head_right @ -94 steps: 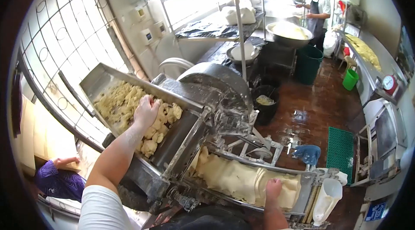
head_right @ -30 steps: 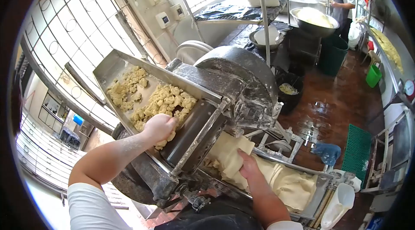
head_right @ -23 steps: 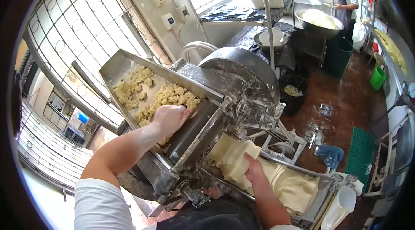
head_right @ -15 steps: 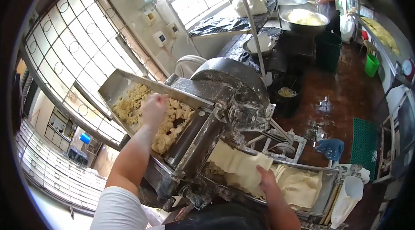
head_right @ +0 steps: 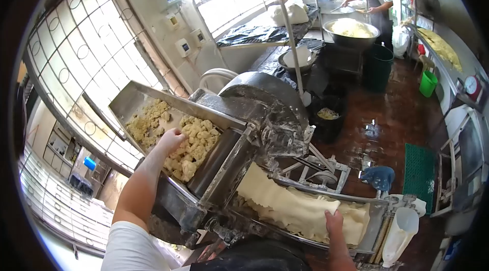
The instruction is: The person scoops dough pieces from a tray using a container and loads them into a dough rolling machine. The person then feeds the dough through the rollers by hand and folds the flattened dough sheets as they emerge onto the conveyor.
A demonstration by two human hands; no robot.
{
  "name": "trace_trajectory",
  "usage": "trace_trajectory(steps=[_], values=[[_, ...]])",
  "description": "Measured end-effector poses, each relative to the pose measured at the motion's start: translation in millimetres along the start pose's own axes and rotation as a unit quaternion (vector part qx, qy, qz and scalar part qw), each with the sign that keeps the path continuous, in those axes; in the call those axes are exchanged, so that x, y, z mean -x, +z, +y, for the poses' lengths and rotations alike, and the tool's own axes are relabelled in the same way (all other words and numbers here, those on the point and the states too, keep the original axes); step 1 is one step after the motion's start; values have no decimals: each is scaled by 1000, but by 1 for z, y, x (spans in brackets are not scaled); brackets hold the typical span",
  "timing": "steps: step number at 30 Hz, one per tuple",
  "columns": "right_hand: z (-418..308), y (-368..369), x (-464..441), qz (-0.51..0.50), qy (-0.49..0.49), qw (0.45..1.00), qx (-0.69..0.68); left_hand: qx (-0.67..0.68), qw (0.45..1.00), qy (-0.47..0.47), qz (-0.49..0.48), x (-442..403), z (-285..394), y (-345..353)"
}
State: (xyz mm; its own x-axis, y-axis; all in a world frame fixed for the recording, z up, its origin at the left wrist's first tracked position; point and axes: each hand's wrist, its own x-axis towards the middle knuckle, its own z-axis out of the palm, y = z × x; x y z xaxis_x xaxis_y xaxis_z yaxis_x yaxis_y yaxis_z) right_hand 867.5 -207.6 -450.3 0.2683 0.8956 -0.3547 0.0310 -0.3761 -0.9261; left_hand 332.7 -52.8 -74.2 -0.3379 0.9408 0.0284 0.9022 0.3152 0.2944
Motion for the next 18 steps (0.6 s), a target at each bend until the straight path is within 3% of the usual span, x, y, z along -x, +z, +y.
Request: trace_trajectory(steps=[2, 4, 8, 11, 15, 18], values=[[-6, -11, 4, 30, 4, 1000, 6, -28, 999, -8, 28, 7, 17, -3], [-10, -30, 9, 62, -10, 998, 9, -88, 976, 29, 196, -5, 23, 1], [-14, -68, 7, 143, -38, 982, 119, -14, 988, 35, 147, -23, 41, 19], [-11, -85, 8, 223, -83, 962, 135, -90, 981, 138, 100, -10, 56, 33], [-12, -68, 11, 191, -44, 978, 77, -136, 973, 159, 96, 4, 70, 48], [-11, -37, 11, 169, -59, 977, 112, -110, 982, 114, 104, 11, 77, 51]])
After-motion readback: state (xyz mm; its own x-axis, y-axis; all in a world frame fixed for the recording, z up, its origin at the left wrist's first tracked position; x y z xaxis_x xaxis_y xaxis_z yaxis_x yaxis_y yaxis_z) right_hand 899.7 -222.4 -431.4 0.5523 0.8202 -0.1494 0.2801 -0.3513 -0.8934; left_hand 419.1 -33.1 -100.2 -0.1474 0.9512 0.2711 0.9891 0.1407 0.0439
